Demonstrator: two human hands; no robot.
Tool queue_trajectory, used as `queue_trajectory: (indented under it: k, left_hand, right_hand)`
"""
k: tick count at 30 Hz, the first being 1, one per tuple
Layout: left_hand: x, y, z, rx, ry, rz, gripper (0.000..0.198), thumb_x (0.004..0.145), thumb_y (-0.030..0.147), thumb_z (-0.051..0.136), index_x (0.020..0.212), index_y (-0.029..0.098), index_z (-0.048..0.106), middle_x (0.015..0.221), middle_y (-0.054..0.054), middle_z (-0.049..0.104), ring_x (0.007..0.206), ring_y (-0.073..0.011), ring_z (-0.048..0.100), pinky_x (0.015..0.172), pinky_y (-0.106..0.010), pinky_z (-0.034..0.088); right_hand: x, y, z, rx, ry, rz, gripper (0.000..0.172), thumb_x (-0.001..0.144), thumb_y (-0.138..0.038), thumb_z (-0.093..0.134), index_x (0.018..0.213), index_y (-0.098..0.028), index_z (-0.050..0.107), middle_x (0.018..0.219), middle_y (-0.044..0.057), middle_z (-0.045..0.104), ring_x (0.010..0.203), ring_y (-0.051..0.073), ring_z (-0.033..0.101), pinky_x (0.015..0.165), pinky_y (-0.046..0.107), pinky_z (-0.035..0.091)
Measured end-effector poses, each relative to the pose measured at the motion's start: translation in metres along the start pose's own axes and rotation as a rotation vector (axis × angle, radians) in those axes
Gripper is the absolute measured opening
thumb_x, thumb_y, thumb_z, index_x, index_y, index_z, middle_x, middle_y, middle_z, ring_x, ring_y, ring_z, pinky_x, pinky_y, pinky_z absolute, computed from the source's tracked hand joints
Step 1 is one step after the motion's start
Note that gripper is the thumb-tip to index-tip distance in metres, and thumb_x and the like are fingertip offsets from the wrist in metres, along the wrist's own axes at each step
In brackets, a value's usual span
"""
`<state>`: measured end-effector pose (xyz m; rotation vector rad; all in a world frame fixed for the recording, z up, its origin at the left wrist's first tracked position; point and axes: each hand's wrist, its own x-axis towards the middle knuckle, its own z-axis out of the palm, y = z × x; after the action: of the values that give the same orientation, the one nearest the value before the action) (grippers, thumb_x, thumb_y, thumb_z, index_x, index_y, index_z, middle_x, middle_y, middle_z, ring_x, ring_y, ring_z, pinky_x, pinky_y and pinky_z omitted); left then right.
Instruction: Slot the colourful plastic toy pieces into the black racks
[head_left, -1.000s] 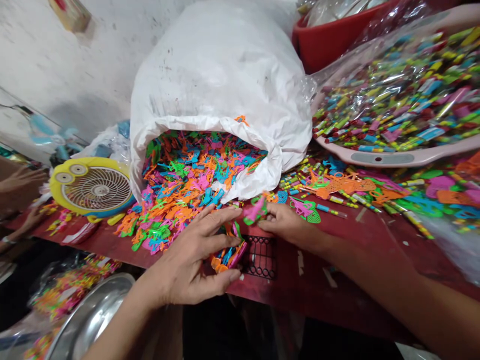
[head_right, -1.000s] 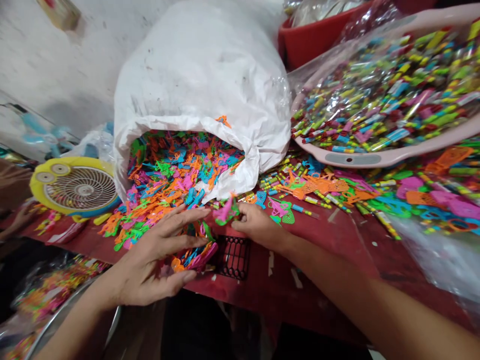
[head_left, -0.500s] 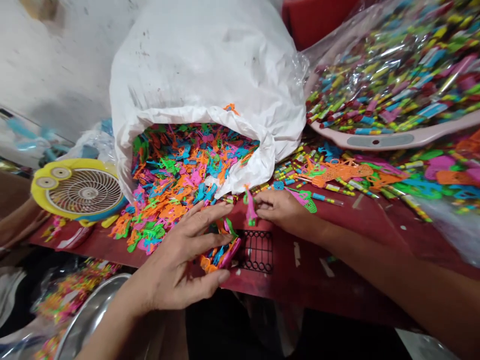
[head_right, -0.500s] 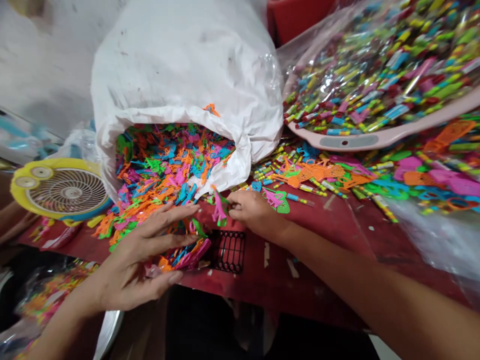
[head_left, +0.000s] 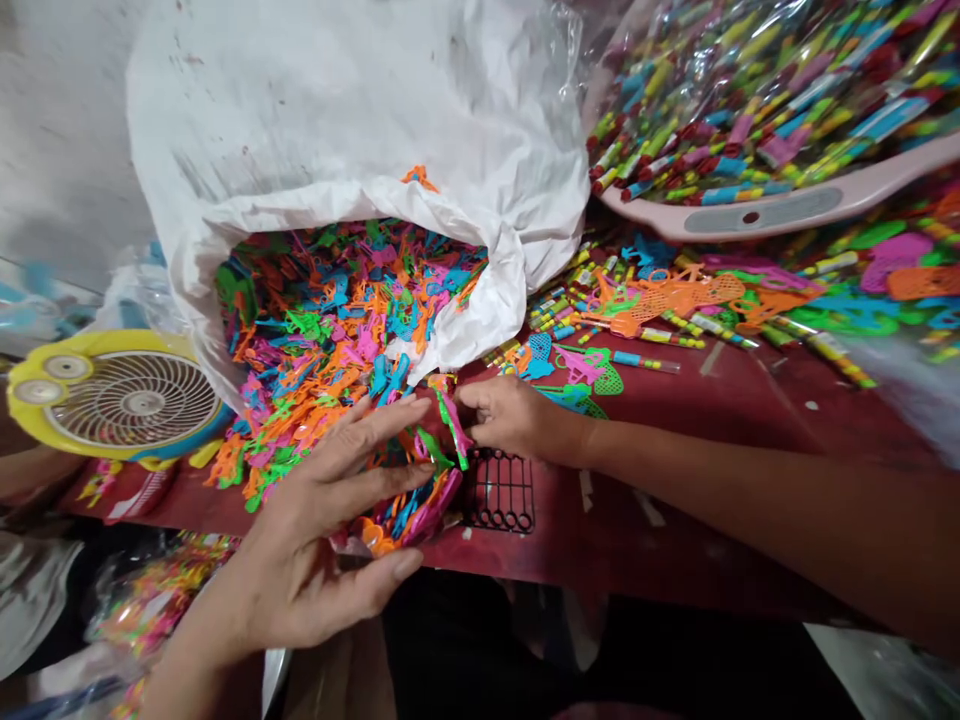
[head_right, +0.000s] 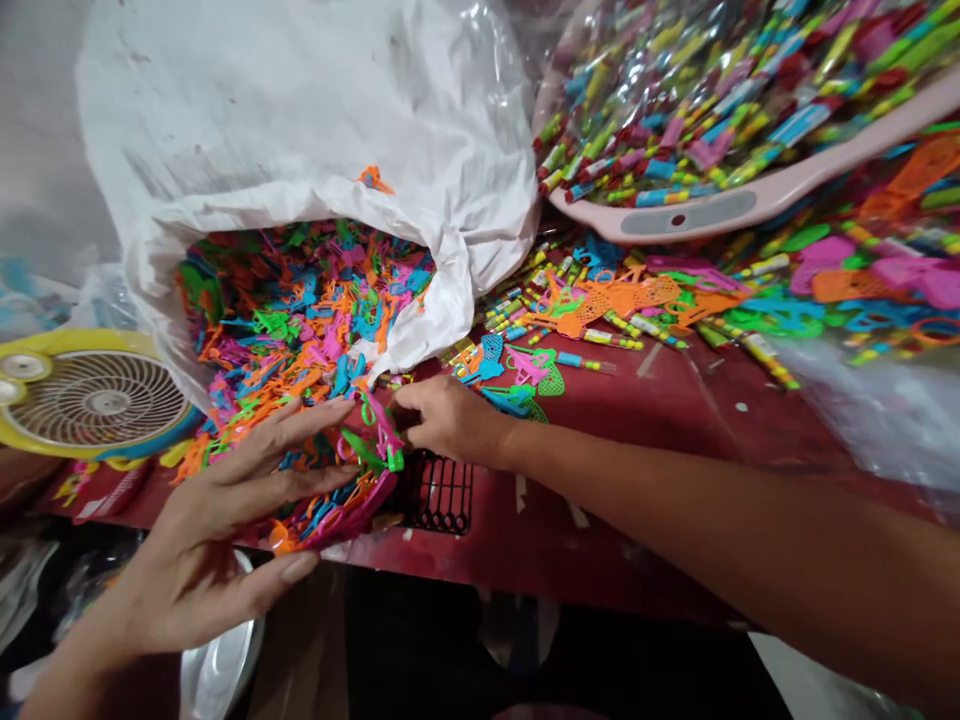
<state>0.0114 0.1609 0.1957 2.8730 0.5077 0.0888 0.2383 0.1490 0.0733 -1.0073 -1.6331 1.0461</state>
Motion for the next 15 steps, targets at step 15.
queue_trajectory:
  k: [15]
  left_hand:
    - [0.0002,0.0015,0.0009,-0.005,0.019,-0.03,0.041,0.084,0.031,0.063,0.126,0.029,0.063,0.159,-0.003,0.035,0.14,-0.0308,0.044,0.12,-0.053,0.031]
  right_hand:
    - [0.0019,-0.004,0.0021,-0.112,-0.067,0.005,0.009,0.078,-0.005,0.064,0.083,-0.012,0.065,0.071,-0.004,0.059,0.067,0.009,0.046,0.061,0.022,0.028]
